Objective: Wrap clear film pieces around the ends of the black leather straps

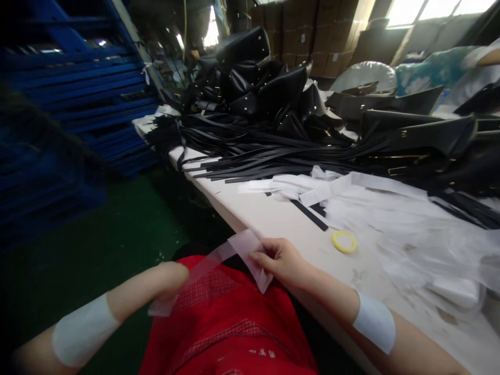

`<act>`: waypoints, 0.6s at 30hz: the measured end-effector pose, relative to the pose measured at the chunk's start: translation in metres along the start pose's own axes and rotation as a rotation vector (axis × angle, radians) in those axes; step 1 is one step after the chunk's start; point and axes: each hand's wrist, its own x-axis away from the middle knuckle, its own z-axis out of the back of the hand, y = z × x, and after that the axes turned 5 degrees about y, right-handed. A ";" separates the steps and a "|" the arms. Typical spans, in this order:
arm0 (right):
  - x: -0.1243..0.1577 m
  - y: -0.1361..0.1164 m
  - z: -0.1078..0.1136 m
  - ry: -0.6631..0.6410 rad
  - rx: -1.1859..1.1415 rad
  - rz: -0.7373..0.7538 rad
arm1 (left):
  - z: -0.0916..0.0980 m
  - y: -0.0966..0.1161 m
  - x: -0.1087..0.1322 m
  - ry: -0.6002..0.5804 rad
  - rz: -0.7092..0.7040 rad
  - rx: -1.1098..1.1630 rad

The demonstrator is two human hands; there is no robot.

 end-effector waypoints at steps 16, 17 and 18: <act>-0.002 0.013 -0.002 0.013 0.103 0.148 | 0.040 0.085 -0.021 -0.380 -0.655 1.397; -0.003 0.014 -0.002 0.069 0.137 0.174 | 0.039 0.087 -0.020 -0.417 -0.632 1.499; -0.004 0.014 -0.001 0.118 0.167 0.207 | 0.038 0.088 -0.020 -0.455 -0.608 1.584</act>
